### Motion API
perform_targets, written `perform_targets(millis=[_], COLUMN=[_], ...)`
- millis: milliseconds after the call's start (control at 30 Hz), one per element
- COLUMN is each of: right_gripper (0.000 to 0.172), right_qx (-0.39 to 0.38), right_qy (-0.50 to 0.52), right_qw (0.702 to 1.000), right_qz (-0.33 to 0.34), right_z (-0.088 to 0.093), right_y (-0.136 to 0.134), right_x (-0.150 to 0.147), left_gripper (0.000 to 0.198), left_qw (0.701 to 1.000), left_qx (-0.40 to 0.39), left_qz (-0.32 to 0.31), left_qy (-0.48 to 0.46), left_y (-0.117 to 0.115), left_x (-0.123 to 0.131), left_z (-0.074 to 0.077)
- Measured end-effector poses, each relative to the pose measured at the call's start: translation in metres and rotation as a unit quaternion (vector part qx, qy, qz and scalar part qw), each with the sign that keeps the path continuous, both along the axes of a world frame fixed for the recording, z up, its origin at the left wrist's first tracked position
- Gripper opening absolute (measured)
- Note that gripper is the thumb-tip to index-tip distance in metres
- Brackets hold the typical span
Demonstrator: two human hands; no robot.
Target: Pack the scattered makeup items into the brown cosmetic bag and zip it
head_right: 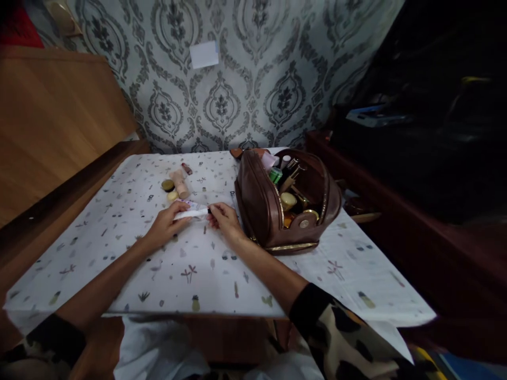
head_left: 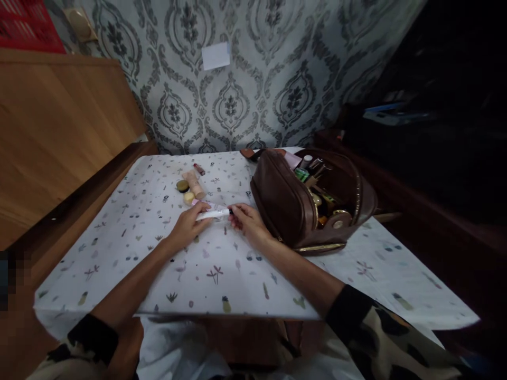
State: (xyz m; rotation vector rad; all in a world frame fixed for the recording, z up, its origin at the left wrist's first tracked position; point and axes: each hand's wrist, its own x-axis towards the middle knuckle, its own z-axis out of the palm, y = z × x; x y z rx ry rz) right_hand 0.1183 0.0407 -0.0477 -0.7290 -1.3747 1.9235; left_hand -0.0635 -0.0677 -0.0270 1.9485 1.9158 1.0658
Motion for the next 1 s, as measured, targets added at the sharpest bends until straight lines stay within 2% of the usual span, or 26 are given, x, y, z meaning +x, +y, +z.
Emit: perform_targets(millis=[100, 233, 500, 600, 633, 733, 900, 1000], right_gripper=[0.048, 0.047, 0.042, 0.042, 0.042, 0.041, 0.041, 0.04], right_qx=[-0.009, -0.013, 0.016, 0.006, 0.002, -0.004, 0.001, 0.011], right_qy=[0.014, 0.019, 0.037, 0.048, 0.05, 0.051, 0.057, 0.06], right_qw=[1.0, 1.0, 0.999, 0.999, 0.999, 0.999, 0.998, 0.998], right_qz=[-0.012, -0.015, -0.01, -0.011, -0.013, -0.02, -0.014, -0.009], right_z=[-0.0014, -0.0023, -0.0013, -0.0012, -0.0013, -0.002, -0.0036, -0.0049], right_y=[0.001, -0.0021, -0.0022, -0.0011, -0.0009, -0.0005, -0.0006, 0.0], right_x=[0.0024, 0.0033, 0.0052, 0.0063, 0.0067, 0.0077, 0.0078, 0.0077], left_gripper=[0.024, 0.022, 0.043, 0.033, 0.029, 0.037, 0.022, 0.04], left_qw=[0.999, 0.998, 0.986, 0.98, 0.98, 0.983, 0.984, 0.987], left_qx=[0.022, 0.012, -0.076, -0.068, -0.052, -0.013, -0.012, -0.021], left_qz=[0.007, 0.02, 0.028, 0.039, 0.04, 0.045, 0.059, 0.065], left_qy=[-0.022, -0.056, -0.146, -0.184, -0.188, -0.177, -0.167, -0.145], left_y=[0.0009, -0.0033, -0.0038, -0.0037, -0.0037, -0.0045, -0.0066, -0.0069], left_x=[0.0035, 0.0066, 0.007, 0.0048, 0.0041, 0.0032, 0.0039, 0.0037], left_z=[-0.0082, -0.0079, -0.0064, -0.0087, -0.0096, -0.0114, -0.0095, -0.0074])
